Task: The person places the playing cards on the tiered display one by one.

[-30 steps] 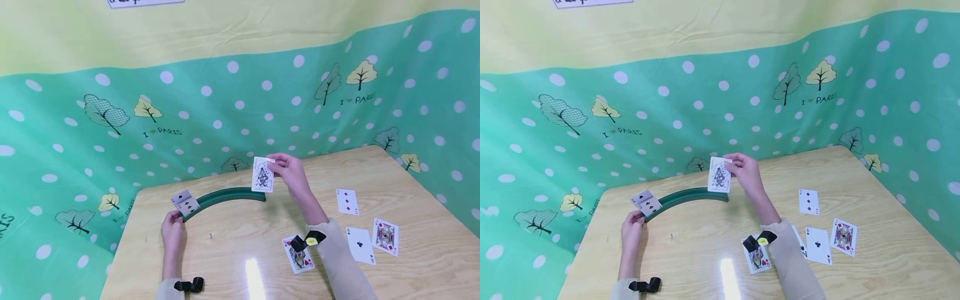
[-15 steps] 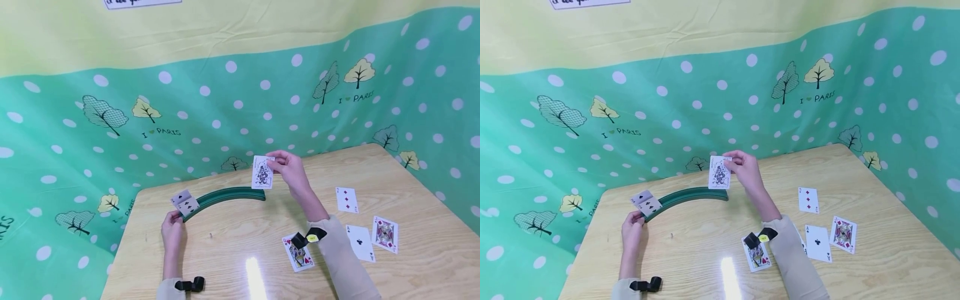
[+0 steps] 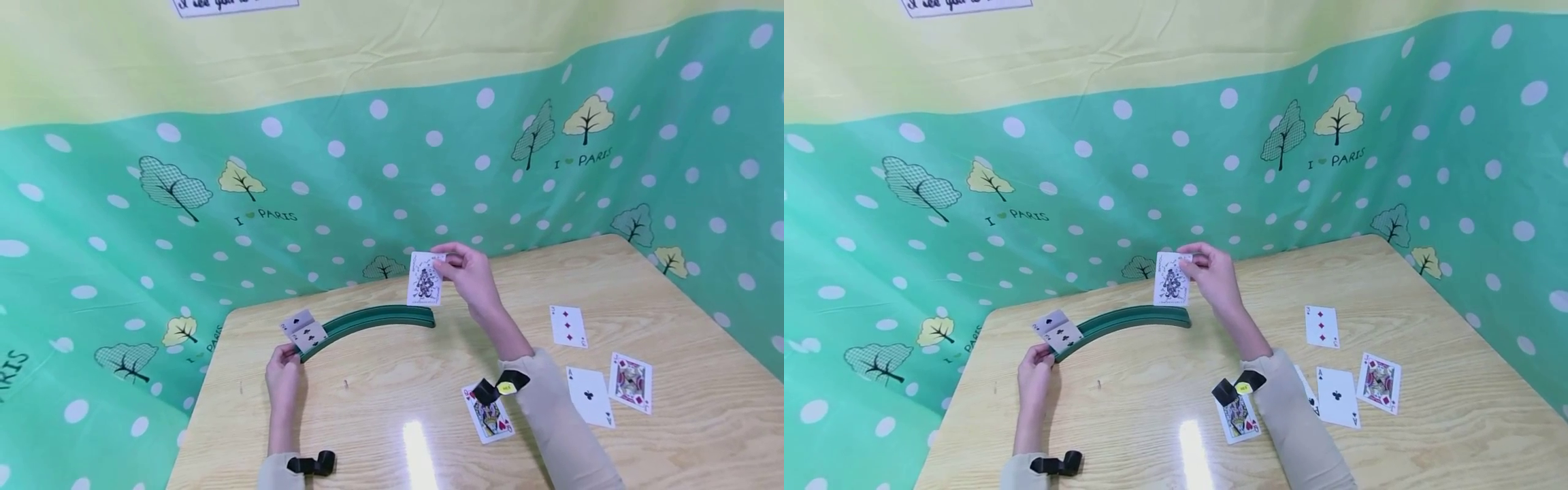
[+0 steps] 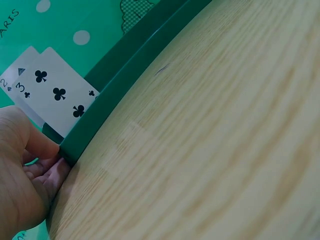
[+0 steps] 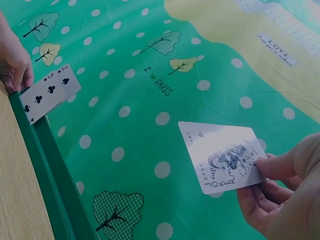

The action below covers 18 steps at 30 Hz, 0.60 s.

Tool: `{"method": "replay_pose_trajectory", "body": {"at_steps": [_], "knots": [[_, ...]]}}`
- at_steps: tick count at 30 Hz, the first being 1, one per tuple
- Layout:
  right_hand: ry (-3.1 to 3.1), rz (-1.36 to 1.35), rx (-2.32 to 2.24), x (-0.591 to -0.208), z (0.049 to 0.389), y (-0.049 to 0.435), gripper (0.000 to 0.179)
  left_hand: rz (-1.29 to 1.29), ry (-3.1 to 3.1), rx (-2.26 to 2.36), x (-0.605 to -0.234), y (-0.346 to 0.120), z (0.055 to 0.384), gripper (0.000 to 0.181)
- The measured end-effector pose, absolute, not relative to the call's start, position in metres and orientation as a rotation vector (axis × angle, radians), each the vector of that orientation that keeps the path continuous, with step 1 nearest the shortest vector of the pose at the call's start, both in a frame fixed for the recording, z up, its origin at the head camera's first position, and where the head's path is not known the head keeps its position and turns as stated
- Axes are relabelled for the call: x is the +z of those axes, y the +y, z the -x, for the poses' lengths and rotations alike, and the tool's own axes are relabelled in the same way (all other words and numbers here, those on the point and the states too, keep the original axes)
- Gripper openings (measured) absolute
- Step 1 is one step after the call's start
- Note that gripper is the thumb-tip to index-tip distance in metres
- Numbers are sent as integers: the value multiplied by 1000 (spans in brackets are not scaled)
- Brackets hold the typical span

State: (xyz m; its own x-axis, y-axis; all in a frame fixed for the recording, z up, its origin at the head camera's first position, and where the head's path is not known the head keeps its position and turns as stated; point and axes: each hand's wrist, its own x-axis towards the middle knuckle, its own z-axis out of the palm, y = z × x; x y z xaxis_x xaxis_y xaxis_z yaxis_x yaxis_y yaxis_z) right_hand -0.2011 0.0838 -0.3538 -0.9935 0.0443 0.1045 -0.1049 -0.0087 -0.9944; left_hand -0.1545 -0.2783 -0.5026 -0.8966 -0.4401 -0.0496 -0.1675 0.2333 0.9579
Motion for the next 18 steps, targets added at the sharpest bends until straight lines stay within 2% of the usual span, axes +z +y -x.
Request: {"method": "replay_pose_trajectory", "body": {"at_steps": [8,18], "knots": [[-2078,-84,2186,-353,201,75,32,-564,-2275,-1749,-502,-281,154,39],[-2038,-161,2177,-356,203,56,30,-570,-2269,-1731,-504,-280,157,38]]}}
